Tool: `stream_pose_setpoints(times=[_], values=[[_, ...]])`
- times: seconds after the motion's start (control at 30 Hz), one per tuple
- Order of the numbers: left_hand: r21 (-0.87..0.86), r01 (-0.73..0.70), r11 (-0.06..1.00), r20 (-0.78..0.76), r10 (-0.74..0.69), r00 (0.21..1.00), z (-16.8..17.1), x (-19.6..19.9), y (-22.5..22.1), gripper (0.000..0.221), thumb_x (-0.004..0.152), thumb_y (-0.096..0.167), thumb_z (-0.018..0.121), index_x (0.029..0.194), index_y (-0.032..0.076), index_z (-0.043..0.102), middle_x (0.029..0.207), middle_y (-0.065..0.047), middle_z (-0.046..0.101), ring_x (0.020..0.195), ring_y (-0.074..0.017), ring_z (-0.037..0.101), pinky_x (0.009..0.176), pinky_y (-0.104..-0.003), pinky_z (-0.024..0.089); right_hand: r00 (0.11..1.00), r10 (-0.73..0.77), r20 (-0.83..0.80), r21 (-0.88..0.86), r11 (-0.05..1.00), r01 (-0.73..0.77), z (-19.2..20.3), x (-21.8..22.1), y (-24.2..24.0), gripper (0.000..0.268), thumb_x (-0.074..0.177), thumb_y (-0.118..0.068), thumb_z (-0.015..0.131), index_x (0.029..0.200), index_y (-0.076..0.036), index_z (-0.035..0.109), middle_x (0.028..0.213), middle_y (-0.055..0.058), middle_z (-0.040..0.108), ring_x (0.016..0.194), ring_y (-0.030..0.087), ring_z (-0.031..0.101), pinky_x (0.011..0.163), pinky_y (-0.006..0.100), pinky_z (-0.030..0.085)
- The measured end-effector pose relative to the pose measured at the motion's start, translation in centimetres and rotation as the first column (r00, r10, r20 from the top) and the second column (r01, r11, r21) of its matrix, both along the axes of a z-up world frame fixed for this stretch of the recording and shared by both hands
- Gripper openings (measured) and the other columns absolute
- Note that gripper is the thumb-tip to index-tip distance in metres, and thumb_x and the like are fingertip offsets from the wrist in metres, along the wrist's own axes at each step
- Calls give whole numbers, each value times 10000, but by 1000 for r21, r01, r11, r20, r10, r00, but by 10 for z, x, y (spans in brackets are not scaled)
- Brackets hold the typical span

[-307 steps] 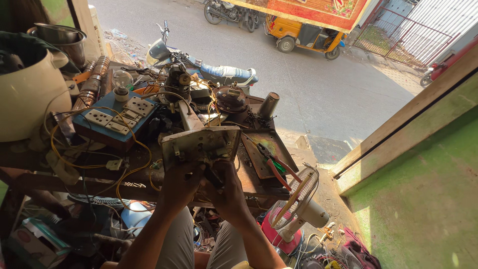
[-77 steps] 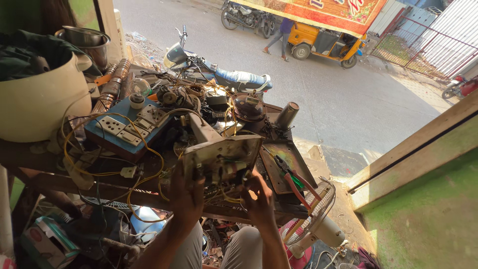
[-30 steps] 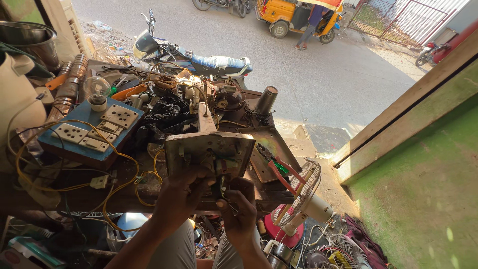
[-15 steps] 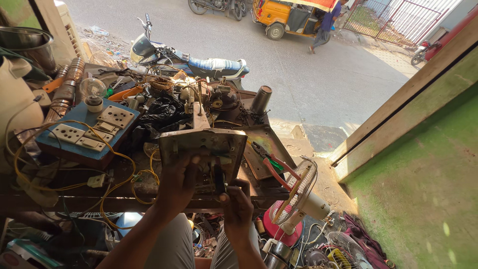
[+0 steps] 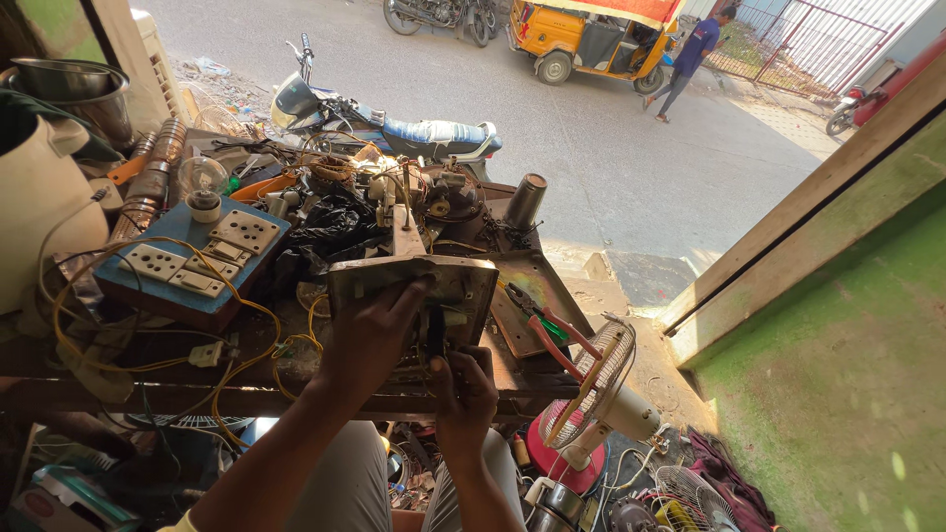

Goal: The person repairs an electronic device by manipulating wires and components inside a metal casing. They use pliers and a screwdriver to adjust connections and secure parts within the device.

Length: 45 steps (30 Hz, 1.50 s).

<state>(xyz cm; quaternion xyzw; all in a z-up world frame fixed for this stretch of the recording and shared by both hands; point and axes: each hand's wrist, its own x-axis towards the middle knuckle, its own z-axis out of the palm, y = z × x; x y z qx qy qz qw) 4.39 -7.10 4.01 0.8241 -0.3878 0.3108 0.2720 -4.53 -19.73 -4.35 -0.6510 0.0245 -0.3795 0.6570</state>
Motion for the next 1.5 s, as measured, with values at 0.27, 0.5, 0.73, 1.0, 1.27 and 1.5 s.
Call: stream_pose_setpoints(times=[0.27, 0.5, 0.73, 1.0, 1.27, 1.5], values=[[-168, 63, 984, 27, -59, 998, -12, 4, -3, 392, 836, -22, 689, 1162, 77, 493, 985, -116, 693, 925, -314, 725, 736, -434, 582, 990, -102, 96, -194, 974, 119, 14, 2, 12, 202, 967, -168, 741, 968, 34, 731, 1029, 42, 571, 885, 82, 569, 706, 217, 487], [-261, 146, 954, 37, -141, 989, -30, 12, 0, 433, 795, -70, 701, 1152, 51, 488, 942, -146, 667, 869, -367, 699, 728, -456, 554, 999, -30, 16, -83, 996, 31, 28, 8, 16, 173, 951, -131, 733, 961, 40, 711, 933, 31, 608, 781, 63, 584, 655, 213, 491], [-259, 193, 947, -26, -206, 978, -24, 11, 3, 433, 804, -69, 708, 1156, 60, 491, 906, -132, 663, 851, -346, 701, 717, -452, 550, 995, -54, -88, 126, 990, 65, 27, 10, 16, 171, 962, -142, 712, 913, 20, 734, 759, -17, 636, 664, 32, 526, 579, 217, 409], [-190, 177, 966, -66, -192, 979, -2, 1, 9, 545, 822, -62, 668, 1333, 58, 521, 1052, -159, 695, 962, -355, 710, 772, -451, 577, 992, 106, -74, 219, 972, -87, 26, 19, 10, 186, 958, -156, 746, 896, 17, 715, 700, -35, 608, 632, 26, 473, 548, 219, 352], [-157, 139, 978, -145, -162, 976, 14, -9, 9, 603, 803, -80, 625, 1386, 69, 582, 1162, -158, 673, 1018, -373, 701, 839, -443, 592, 996, 51, -80, -165, 984, -64, 26, 5, -4, 204, 958, -185, 739, 955, 14, 696, 820, 8, 640, 731, 53, 568, 650, 228, 464], [-81, 172, 982, -207, -185, 961, 19, -10, 8, 532, 774, -87, 591, 1278, 77, 632, 1221, -181, 650, 1063, -388, 690, 858, -463, 584, 979, 187, -85, -54, 980, -192, 24, 4, -7, 212, 975, -177, 738, 940, 24, 676, 837, 14, 615, 744, 64, 546, 672, 236, 460]])
